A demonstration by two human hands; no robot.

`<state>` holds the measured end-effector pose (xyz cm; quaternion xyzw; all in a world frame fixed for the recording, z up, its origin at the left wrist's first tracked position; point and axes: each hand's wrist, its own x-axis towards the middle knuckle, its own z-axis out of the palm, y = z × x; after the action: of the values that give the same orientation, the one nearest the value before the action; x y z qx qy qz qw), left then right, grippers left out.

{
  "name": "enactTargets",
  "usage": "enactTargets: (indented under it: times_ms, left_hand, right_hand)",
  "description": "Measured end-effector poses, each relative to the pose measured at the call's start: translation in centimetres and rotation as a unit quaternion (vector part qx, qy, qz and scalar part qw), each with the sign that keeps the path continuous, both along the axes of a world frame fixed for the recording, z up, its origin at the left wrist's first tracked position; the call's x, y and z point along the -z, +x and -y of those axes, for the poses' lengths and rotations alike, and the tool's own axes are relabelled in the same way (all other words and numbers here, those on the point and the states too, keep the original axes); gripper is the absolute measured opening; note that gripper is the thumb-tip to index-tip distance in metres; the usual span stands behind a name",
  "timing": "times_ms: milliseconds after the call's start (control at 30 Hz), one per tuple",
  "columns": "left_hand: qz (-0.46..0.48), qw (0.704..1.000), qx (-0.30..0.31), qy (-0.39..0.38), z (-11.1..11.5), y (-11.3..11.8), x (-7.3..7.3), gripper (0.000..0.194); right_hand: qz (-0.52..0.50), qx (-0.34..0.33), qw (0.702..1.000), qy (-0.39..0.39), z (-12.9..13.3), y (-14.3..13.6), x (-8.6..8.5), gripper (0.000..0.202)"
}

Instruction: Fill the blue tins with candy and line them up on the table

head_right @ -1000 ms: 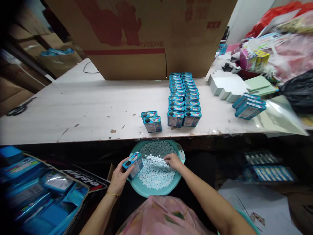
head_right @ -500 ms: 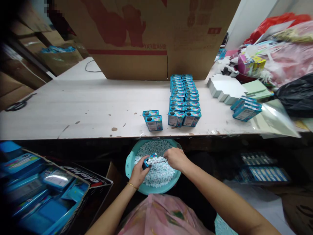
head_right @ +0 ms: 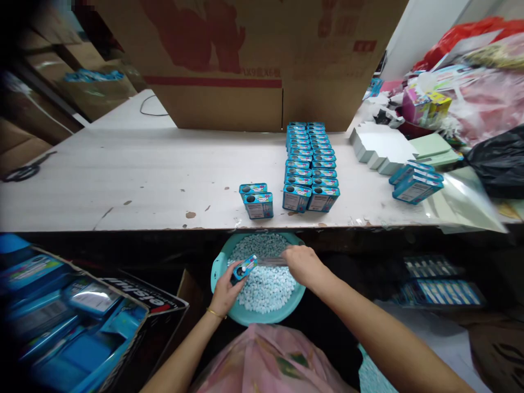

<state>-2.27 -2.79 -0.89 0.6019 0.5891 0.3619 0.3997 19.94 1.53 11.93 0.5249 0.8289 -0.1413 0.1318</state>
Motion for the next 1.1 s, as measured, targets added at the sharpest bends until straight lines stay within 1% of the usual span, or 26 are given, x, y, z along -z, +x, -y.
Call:
enactTargets:
  times_ms: [67,133,167,233,300,367,433,533,600,667,733,833,900,967,1033,1100]
  left_hand:
    - [0.029,0.999,-0.037,-0.002,0.2,-0.5,0.1,0.038]
    - [0.052,0.997,-0.064,-0.001,0.4,-0.8,0.3,0.04]
    - [0.059,0.996,-0.071,-0.003,0.4,-0.8,0.4,0.041]
    - [0.063,0.995,-0.08,-0.01,0.4,-0.7,0.4,0.042]
    - [0.063,0.994,-0.09,-0.016,0.3,-0.7,0.2,0.044]
    - [0.062,0.992,-0.106,-0.015,0.2,-0.8,-0.1,0.045]
    - [0.065,0.99,-0.127,-0.011,0.2,-1.3,-0.5,0.046]
    - [0.067,0.985,-0.158,-0.007,0.2,-2.4,-1.2,0.048]
    - [0.06,0.984,-0.169,-0.006,0.3,-3.0,-1.6,0.049]
    - [0.048,0.984,-0.174,-0.003,0.4,-3.4,-1.9,0.048]
    - [0.038,0.984,-0.172,0.005,0.3,-3.3,-2.0,0.046]
    - [0.023,0.989,-0.142,0.019,0.1,-2.5,-1.7,0.041]
    - [0.009,0.994,-0.104,0.021,-0.1,-1.7,-1.4,0.038]
    - [-0.007,0.997,-0.069,0.023,-0.1,-1.0,-1.0,0.037]
    - [-0.017,0.999,-0.039,0.031,-0.1,-0.4,-0.6,0.039]
    - [-0.026,0.999,-0.015,0.042,0.0,0.0,-0.2,0.042]
  right_hand:
    - [-0.004,0.052,0.998,-0.018,0.0,1.3,2.7,0.03]
    - [-0.004,0.106,0.994,-0.037,0.3,1.4,6.0,0.03]
    - [-0.006,0.125,0.991,-0.047,0.6,1.0,7.7,0.031]
    - [-0.022,0.143,0.987,-0.066,1.2,-0.6,10.7,0.031]
    - [-0.05,0.15,0.984,-0.084,1.6,-2.5,13.0,0.03]
    - [-0.087,0.163,0.978,-0.098,1.7,-4.2,14.7,0.029]
    - [-0.127,0.179,0.969,-0.116,1.4,-4.9,15.8,0.025]
    - [-0.189,0.206,0.948,-0.149,0.7,-4.4,16.5,0.023]
    - [-0.224,0.228,0.933,-0.165,0.5,-3.3,16.4,0.028]
    - [-0.253,0.247,0.919,-0.176,0.4,-2.1,15.6,0.032]
    - [-0.277,0.257,0.907,-0.183,0.5,-0.9,14.1,0.034]
    - [-0.315,0.244,0.898,-0.187,0.5,0.3,10.6,0.032]
    - [-0.329,0.196,0.909,-0.166,0.4,0.4,7.7,0.029]
    - [-0.299,0.12,0.939,-0.12,0.3,0.1,4.8,0.027]
    - [-0.209,0.059,0.974,-0.069,0.3,-0.9,2.2,0.028]
    - [-0.104,0.022,0.994,-0.035,0.5,-2.2,0.3,0.029]
